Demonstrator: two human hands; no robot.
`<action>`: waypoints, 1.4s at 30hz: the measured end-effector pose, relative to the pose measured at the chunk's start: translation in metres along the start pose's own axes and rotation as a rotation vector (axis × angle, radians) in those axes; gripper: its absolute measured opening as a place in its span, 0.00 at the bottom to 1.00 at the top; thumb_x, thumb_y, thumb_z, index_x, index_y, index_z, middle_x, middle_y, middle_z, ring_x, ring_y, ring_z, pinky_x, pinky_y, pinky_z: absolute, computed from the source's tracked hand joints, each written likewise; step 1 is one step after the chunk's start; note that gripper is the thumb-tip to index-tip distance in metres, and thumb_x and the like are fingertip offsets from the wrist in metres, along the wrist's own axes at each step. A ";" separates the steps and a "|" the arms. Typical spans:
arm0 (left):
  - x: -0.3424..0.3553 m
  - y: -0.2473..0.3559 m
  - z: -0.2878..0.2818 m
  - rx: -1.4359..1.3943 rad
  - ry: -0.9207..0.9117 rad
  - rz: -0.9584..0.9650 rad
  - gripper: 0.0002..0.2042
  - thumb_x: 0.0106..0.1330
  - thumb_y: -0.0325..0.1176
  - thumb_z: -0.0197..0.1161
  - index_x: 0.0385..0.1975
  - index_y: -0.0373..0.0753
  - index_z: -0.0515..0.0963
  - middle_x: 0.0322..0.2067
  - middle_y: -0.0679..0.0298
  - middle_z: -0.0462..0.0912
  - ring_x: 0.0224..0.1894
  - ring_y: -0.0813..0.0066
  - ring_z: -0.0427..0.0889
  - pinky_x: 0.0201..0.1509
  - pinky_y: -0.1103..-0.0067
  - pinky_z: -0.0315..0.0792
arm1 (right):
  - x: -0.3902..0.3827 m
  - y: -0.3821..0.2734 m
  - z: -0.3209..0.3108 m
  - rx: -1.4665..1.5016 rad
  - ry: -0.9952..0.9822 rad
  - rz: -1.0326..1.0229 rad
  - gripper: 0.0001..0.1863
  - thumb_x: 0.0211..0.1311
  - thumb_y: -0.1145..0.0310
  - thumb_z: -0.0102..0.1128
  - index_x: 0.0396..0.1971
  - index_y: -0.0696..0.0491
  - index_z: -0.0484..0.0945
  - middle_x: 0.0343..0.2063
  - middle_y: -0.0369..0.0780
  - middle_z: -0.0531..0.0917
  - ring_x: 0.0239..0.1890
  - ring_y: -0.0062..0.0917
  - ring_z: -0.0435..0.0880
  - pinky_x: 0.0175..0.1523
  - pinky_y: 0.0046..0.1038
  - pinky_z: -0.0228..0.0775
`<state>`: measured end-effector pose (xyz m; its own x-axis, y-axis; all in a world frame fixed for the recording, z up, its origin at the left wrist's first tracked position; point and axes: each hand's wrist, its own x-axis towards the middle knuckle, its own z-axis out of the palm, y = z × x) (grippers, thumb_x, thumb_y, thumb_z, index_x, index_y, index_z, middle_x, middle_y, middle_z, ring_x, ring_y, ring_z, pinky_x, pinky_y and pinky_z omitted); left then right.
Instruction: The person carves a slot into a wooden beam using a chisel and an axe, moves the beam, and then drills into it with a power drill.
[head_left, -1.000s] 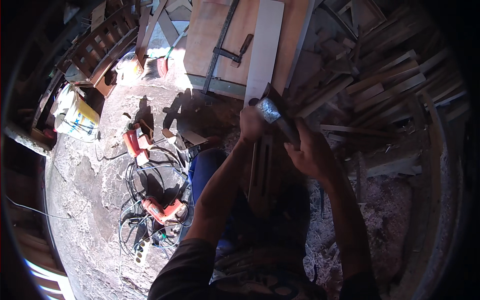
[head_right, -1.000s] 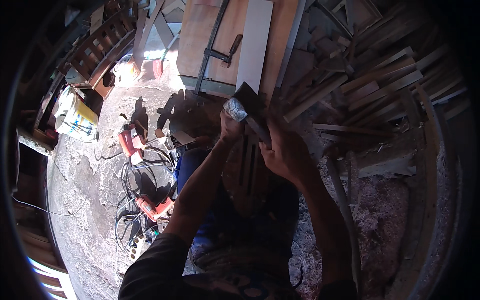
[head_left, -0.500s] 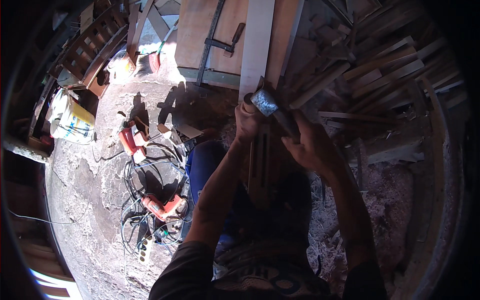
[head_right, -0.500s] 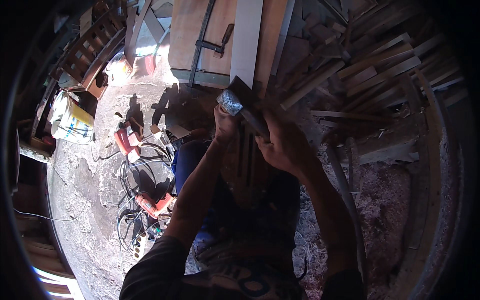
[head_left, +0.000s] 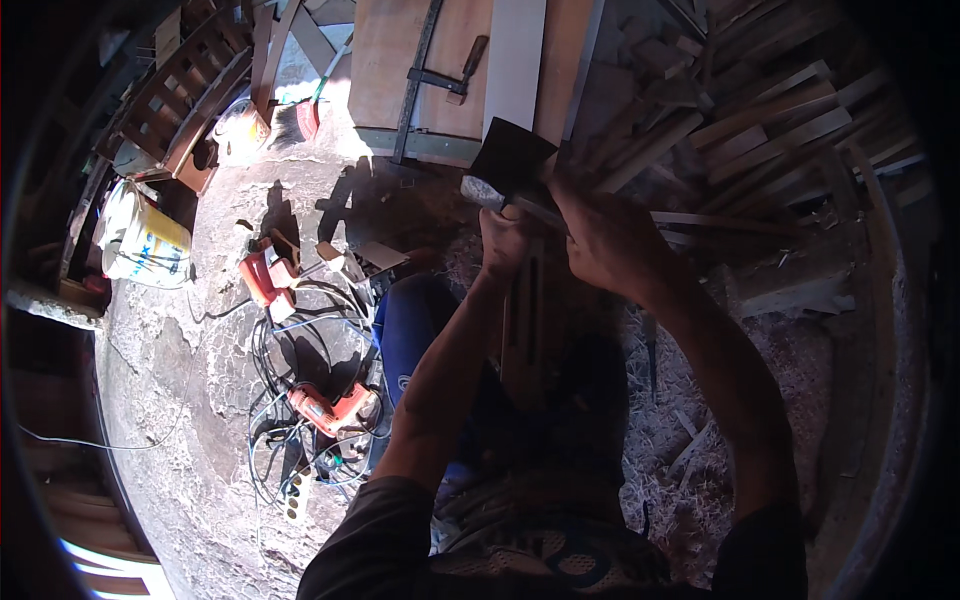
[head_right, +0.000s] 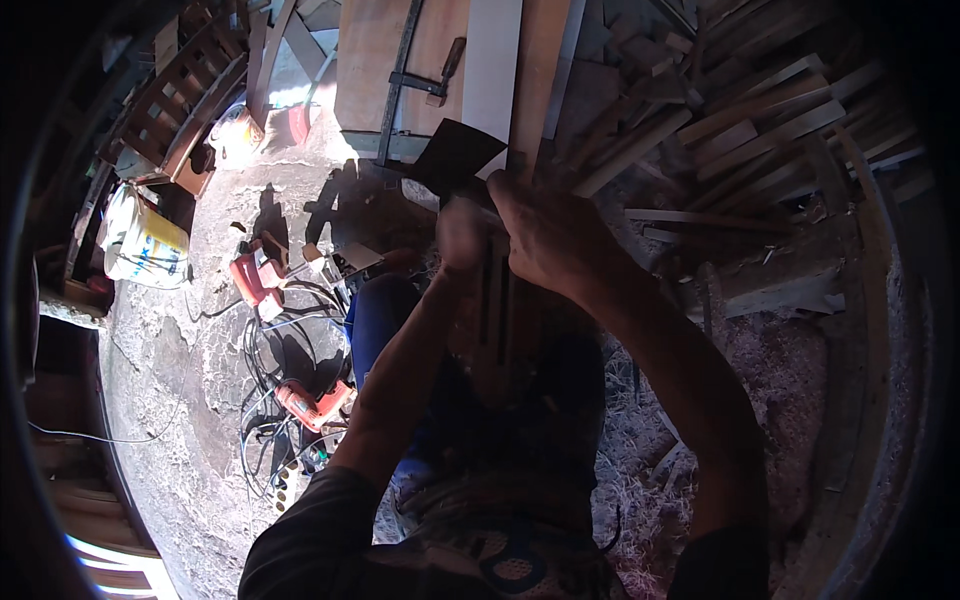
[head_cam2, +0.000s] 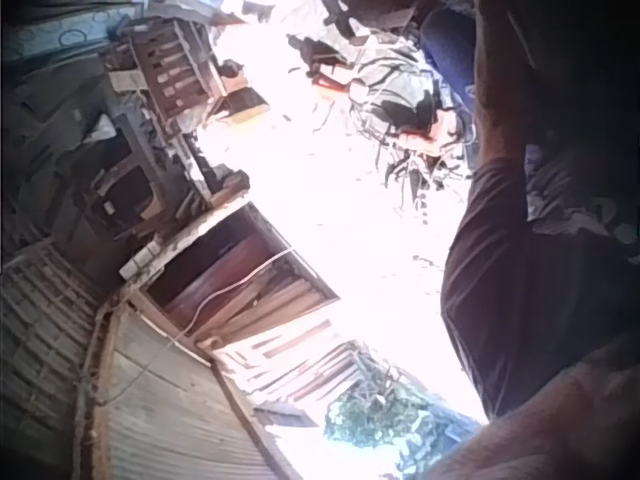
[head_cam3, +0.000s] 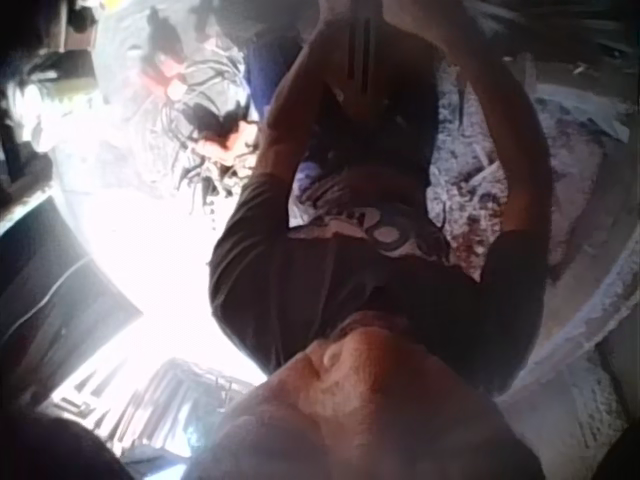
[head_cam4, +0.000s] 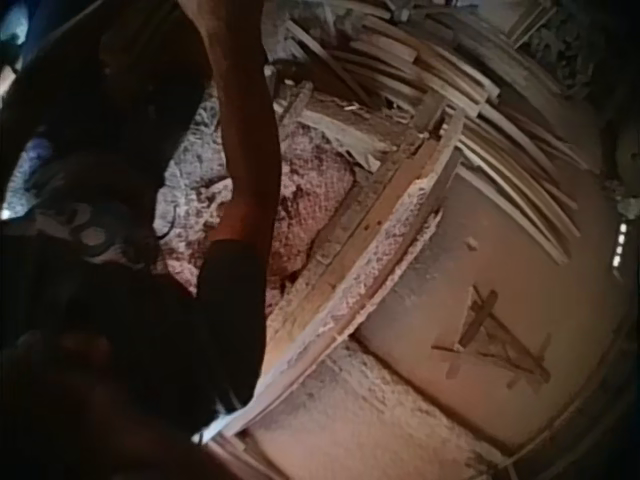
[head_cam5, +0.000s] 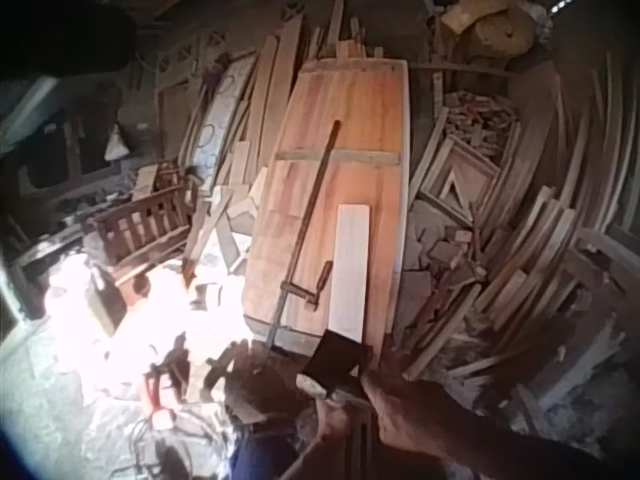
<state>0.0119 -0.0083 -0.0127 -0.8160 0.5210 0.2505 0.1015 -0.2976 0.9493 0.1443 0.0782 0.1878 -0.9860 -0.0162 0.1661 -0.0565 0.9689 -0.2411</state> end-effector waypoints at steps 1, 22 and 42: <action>0.002 -0.025 -0.009 0.093 0.056 0.109 0.16 0.57 0.24 0.61 0.47 0.32 0.80 0.45 0.61 0.84 0.43 0.75 0.83 0.44 0.77 0.78 | 0.002 0.002 0.013 -0.024 -0.029 -0.019 0.28 0.54 0.79 0.59 0.57 0.58 0.67 0.34 0.56 0.83 0.40 0.52 0.85 0.44 0.49 0.77; -0.028 0.029 0.003 -0.026 0.055 0.106 0.09 0.59 0.25 0.66 0.40 0.35 0.82 0.34 0.68 0.85 0.37 0.82 0.82 0.41 0.79 0.77 | -0.053 -0.014 0.014 0.308 0.065 0.189 0.29 0.56 0.70 0.65 0.59 0.54 0.69 0.39 0.57 0.83 0.43 0.54 0.84 0.46 0.45 0.77; -0.021 0.036 0.000 -0.186 0.189 0.063 0.03 0.57 0.24 0.64 0.30 0.34 0.81 0.27 0.69 0.83 0.29 0.84 0.79 0.34 0.80 0.76 | -0.065 -0.012 0.024 0.393 0.096 0.167 0.27 0.58 0.69 0.65 0.58 0.55 0.69 0.36 0.53 0.84 0.41 0.51 0.86 0.45 0.42 0.76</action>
<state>0.0324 -0.0296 0.0162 -0.9048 0.3439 0.2513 0.0630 -0.4754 0.8775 0.2048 0.0618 0.1569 -0.9687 0.1738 0.1774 0.0288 0.7881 -0.6149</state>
